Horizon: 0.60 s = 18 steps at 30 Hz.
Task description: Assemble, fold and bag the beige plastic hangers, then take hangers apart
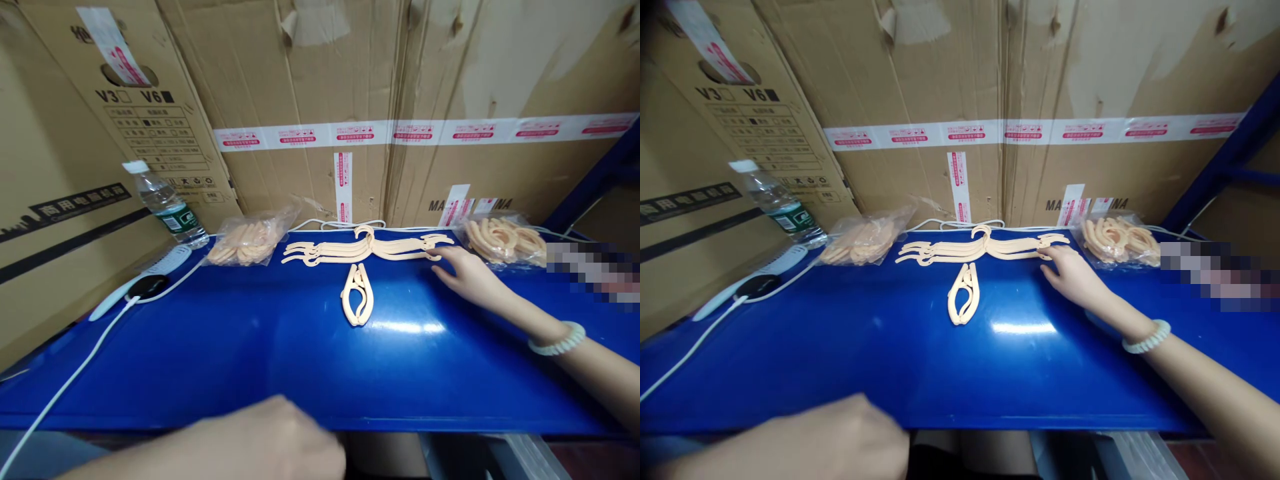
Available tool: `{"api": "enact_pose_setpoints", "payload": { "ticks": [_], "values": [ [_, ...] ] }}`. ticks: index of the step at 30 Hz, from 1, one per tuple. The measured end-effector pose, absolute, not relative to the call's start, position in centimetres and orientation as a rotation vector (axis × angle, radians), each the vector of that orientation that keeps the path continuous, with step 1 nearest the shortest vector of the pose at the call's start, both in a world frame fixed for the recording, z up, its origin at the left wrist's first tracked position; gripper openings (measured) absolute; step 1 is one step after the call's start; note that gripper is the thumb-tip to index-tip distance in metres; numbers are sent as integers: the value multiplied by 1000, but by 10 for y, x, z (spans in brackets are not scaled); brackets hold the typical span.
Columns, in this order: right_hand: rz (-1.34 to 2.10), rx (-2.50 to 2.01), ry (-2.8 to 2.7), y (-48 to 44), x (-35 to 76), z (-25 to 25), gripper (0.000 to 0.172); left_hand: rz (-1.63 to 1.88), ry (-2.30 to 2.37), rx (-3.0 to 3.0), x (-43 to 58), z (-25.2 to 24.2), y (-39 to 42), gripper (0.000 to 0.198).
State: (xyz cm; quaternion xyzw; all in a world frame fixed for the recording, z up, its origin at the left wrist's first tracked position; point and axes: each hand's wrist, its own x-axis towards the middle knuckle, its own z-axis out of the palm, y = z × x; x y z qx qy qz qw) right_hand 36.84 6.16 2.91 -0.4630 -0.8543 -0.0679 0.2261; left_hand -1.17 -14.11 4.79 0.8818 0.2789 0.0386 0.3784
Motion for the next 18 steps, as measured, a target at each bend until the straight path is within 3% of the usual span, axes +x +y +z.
{"api": "enact_pose_setpoints", "payload": {
  "ticks": [4, 10, 18],
  "values": [
    [-231, -1267, -2461, 73, 367, 20, 38, 422, 966, 2165, -11, 68, -91, 20],
    [-218, -1250, -2507, 77, 370, 8, 46, 772, 1081, 1763, -3, 31, -26, 26],
    [-198, -1175, -2460, 68, 372, 21, 36, 983, 1045, 1569, -1, 7, -23, 18]
  ]
}}
